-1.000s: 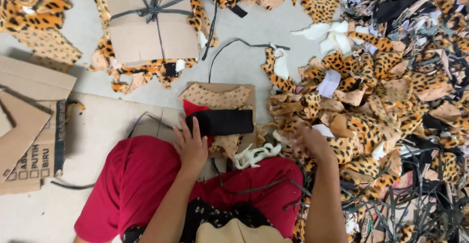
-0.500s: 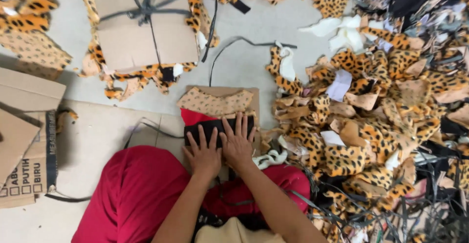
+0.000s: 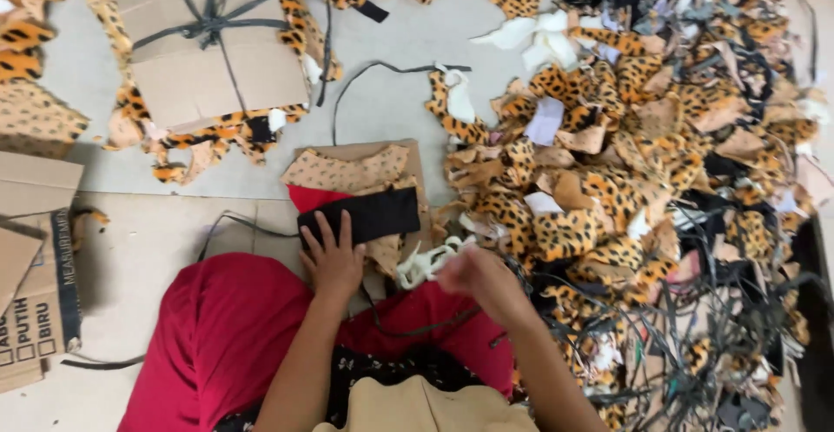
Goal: The person sits on the floor and stuffs various pieces of leopard-print fabric, red fabric, and white foam into a small cardboard box. They repeatedly pick up scraps from a large pile, fold or crumple them, and pack them into the box until it is full.
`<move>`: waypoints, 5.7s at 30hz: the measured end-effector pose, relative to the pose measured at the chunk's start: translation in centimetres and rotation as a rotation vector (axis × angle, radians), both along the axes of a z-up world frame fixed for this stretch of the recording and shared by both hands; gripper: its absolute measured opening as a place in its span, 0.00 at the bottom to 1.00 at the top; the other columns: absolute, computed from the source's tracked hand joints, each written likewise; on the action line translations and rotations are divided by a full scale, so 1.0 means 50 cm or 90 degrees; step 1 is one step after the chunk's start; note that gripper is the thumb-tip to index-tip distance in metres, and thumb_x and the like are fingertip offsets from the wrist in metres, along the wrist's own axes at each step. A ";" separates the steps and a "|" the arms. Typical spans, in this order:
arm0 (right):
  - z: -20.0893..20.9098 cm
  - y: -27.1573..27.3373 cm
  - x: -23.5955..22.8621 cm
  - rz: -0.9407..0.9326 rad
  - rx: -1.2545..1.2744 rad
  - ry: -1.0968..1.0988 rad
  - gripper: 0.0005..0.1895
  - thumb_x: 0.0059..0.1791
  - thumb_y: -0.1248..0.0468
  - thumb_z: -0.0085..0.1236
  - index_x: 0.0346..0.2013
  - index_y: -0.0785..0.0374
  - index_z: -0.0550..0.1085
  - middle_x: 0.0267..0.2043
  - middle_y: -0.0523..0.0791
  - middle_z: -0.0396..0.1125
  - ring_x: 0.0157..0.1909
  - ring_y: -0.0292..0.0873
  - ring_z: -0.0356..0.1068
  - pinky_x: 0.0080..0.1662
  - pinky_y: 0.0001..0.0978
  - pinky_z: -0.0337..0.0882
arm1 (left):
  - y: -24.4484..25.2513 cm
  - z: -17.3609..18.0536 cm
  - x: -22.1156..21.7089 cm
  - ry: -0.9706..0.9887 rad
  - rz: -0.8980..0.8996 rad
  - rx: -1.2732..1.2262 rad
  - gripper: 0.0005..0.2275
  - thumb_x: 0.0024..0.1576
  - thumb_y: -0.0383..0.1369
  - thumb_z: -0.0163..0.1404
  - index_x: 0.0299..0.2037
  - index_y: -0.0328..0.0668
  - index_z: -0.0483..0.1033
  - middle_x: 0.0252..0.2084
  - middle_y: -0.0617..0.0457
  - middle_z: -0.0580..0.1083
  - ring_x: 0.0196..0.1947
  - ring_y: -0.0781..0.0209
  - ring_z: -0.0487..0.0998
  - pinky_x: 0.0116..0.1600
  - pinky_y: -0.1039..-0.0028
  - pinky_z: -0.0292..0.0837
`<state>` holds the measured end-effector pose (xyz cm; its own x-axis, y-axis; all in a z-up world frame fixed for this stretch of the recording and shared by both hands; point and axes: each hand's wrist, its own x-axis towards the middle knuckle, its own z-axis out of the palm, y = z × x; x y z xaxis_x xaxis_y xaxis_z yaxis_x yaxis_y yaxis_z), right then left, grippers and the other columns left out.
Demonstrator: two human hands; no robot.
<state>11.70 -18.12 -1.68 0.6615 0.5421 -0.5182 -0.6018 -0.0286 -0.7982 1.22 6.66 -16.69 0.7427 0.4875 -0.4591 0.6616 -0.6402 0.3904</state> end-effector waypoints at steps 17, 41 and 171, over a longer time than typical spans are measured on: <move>0.410 -0.245 -0.173 0.333 -0.616 -0.168 0.28 0.43 0.43 0.61 0.58 0.42 0.79 0.67 0.34 0.71 0.66 0.39 0.72 0.64 0.46 0.74 | -0.166 0.117 0.089 -0.197 -0.202 0.020 0.37 0.54 0.33 0.47 0.76 0.54 0.44 0.77 0.29 0.36 0.73 0.19 0.35 0.60 0.27 0.46; 0.141 -0.192 0.092 -0.048 -0.517 -0.785 0.21 0.44 0.63 0.70 0.52 0.47 0.81 0.74 0.48 0.57 0.75 0.61 0.50 0.67 0.59 0.58 | -0.348 0.315 0.276 -0.368 -0.264 -0.432 0.16 0.65 0.26 0.43 0.60 0.53 0.75 0.75 0.47 0.57 0.74 0.28 0.43 0.68 0.36 0.51; -0.230 0.136 0.046 0.438 -0.699 -1.095 0.12 0.40 0.56 0.65 0.22 0.52 0.69 0.22 0.39 0.63 0.26 0.45 0.69 0.29 0.40 0.65 | -0.114 0.075 -0.012 -0.328 -0.149 -0.028 0.28 0.60 0.21 0.39 0.74 0.39 0.53 0.76 0.40 0.50 0.76 0.36 0.43 0.72 0.41 0.43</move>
<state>14.02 -11.32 -13.18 0.5769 0.8162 0.0319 0.8119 -0.5773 0.0865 0.62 0.95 -12.92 0.9622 0.2711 -0.0248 0.2205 -0.7227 0.6551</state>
